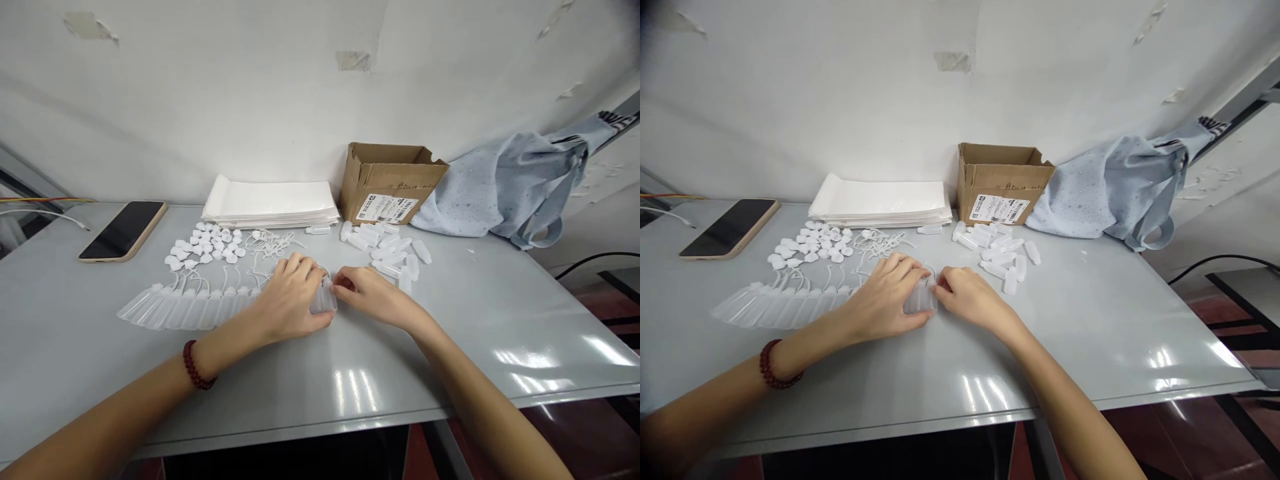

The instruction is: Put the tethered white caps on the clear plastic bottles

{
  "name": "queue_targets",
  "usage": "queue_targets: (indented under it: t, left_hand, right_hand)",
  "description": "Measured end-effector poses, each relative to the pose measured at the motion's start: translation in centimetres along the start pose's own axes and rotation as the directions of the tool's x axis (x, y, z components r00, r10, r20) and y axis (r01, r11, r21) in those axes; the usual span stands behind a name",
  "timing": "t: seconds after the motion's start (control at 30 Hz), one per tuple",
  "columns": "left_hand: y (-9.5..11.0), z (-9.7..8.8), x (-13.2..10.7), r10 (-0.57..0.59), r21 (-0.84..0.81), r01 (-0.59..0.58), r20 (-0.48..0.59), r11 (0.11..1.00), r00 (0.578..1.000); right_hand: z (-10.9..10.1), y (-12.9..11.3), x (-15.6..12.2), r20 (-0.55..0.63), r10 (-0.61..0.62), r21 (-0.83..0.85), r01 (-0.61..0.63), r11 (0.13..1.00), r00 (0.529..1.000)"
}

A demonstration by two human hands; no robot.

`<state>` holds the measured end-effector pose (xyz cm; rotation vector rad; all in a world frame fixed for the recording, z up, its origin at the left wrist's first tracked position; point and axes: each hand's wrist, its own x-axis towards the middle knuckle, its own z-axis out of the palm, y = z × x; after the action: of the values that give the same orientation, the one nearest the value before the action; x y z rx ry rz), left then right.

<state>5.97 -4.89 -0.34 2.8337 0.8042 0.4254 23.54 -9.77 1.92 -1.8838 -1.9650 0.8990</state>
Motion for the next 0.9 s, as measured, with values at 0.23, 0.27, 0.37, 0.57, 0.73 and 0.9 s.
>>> queue_targets:
  t: [0.23,0.27,0.37,0.57,0.73,0.9]
  left_hand:
    - [-0.8,-0.9,0.0,-0.036,-0.041,0.033,-0.061,0.999,0.997]
    - [-1.1,-1.1,0.0,-0.046,-0.041,0.043,-0.080,0.998,0.996]
    - [-2.3,-1.9,0.1,-0.104,-0.048,0.099,-0.125,0.994,0.987]
    - [-5.2,-3.4,-0.3,-0.260,-0.071,0.251,-0.205,0.965,0.944]
    - [-7.3,-3.9,-1.2,-0.337,-0.061,0.332,-0.244,0.941,0.909]
    - [-9.3,-3.9,-1.6,-0.387,-0.040,0.388,-0.231,0.921,0.893]
  right_hand:
    - [0.0,0.4,0.1,-0.008,-0.001,0.049,0.002,0.999,1.000]
    - [0.0,0.4,0.1,-0.010,-0.001,0.047,0.002,0.999,1.000]
    - [-0.2,0.3,0.0,-0.012,0.002,0.042,-0.001,0.999,1.000]
    - [-0.7,0.1,0.0,-0.024,0.014,0.052,-0.013,0.999,1.000]
    - [-1.1,0.2,0.0,-0.038,0.034,0.085,-0.031,0.996,0.999]
    - [-1.1,1.5,1.1,-0.258,0.000,0.089,0.024,0.996,0.966]
